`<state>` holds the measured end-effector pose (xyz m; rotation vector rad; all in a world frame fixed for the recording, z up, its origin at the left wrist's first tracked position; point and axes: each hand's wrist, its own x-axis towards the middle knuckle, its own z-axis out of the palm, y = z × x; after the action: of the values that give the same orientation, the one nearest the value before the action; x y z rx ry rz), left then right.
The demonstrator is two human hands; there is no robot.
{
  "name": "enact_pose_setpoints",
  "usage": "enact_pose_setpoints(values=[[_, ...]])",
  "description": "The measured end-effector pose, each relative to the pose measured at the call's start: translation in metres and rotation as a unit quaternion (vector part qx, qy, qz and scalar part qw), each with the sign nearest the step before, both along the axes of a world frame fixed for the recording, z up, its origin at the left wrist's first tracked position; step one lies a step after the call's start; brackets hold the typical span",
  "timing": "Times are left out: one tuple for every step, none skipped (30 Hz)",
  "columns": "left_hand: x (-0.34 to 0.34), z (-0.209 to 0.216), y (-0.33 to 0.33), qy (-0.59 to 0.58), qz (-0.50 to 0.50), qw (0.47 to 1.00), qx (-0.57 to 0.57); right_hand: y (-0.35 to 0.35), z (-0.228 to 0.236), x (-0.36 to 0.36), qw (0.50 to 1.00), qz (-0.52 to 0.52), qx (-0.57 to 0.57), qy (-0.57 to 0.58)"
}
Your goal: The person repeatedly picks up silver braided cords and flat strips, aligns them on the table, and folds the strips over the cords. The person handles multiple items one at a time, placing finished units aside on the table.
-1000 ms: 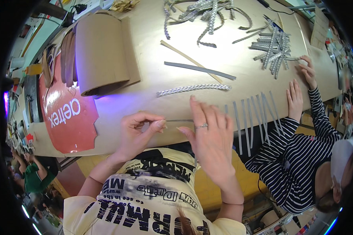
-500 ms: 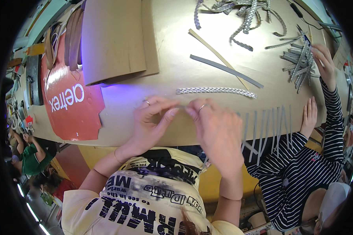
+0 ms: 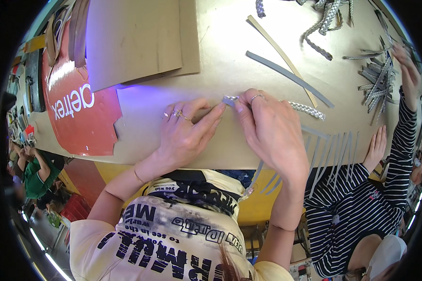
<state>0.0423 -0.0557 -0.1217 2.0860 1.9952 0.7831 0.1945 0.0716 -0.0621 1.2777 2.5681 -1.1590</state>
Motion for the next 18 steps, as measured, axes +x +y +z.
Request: enact_pose_setpoints(values=[[-0.0006, -0.0002, -0.0002, 0.001, -0.004, 1.0, 0.0, 0.0003, -0.0002, 0.0002, 1.0, -0.001, -0.006, -0.005], [-0.0009, -0.0004, -0.0004, 0.002, -0.008, 1.0, -0.002, 0.0012, -0.0004, 0.0006, 1.0, -0.002, -0.012, -0.01], [-0.001, -0.0006, -0.0006, 0.006, -0.009, 1.0, -0.001, 0.0019, -0.0006, 0.0006, 1.0, 0.001, -0.014, -0.014], [-0.0012, -0.001, -0.0008, 0.009, -0.011, 1.0, -0.002, 0.0024, -0.0011, 0.0003, 1.0, 0.002, -0.013, -0.016], [-0.0014, -0.0014, -0.0008, 0.013, -0.012, 1.0, -0.004, 0.0029, -0.0015, -0.0001, 1.0, 0.006, -0.008, -0.017], [-0.0016, -0.002, -0.0006, 0.013, -0.012, 1.0, -0.001, 0.0033, -0.0019, -0.0006, 1.0, 0.011, -0.001, -0.017], [-0.0018, -0.0026, -0.0004, 0.014, -0.013, 1.0, 0.001, 0.0035, -0.0021, -0.001, 1.0, 0.011, -0.001, -0.017], [-0.0019, -0.0032, -0.0002, 0.014, -0.014, 1.0, 0.004, 0.0034, -0.0021, -0.0013, 1.0, 0.011, 0.001, -0.016], [-0.002, -0.0035, -0.0002, 0.008, -0.013, 1.0, 0.004, 0.0032, -0.0021, -0.0016, 1.0, 0.011, 0.003, -0.016], [-0.0018, -0.0039, -0.0004, 0.003, -0.012, 1.0, 0.006, 0.003, -0.0022, -0.0018, 1.0, 0.011, 0.006, -0.012], [-0.0017, -0.0041, -0.0006, -0.003, -0.011, 1.0, 0.007, 0.0028, -0.0023, -0.0018, 1.0, 0.011, 0.008, -0.009], [-0.0017, -0.0041, -0.0011, -0.008, -0.01, 1.0, 0.005, 0.0024, -0.0023, -0.0017, 1.0, 0.01, 0.011, -0.006], [-0.002, -0.0042, -0.0015, -0.013, -0.01, 1.0, 0.004, 0.0022, -0.0024, -0.0016, 1.0, 0.012, 0.01, -0.011], [-0.0023, -0.0044, -0.0019, -0.018, -0.01, 1.0, 0.003, 0.0022, -0.0026, -0.0014, 1.0, 0.014, 0.011, -0.015], [-0.0027, -0.0044, -0.0023, -0.023, -0.01, 1.0, 0.003, 0.0023, -0.0027, -0.0012, 1.0, 0.017, 0.014, -0.017], [-0.0029, -0.0045, -0.0024, -0.027, -0.01, 1.0, 0.004, 0.0025, -0.0032, -0.0012, 1.0, 0.017, 0.014, -0.018], [-0.0032, -0.0046, -0.0025, -0.033, -0.01, 0.999, 0.003, 0.0028, -0.0036, -0.0014, 1.0, 0.019, 0.016, -0.017], [-0.0035, -0.0047, -0.0023, -0.032, -0.012, 0.999, 0.005, 0.0029, -0.0037, -0.0015, 0.999, 0.021, 0.02, -0.017]])
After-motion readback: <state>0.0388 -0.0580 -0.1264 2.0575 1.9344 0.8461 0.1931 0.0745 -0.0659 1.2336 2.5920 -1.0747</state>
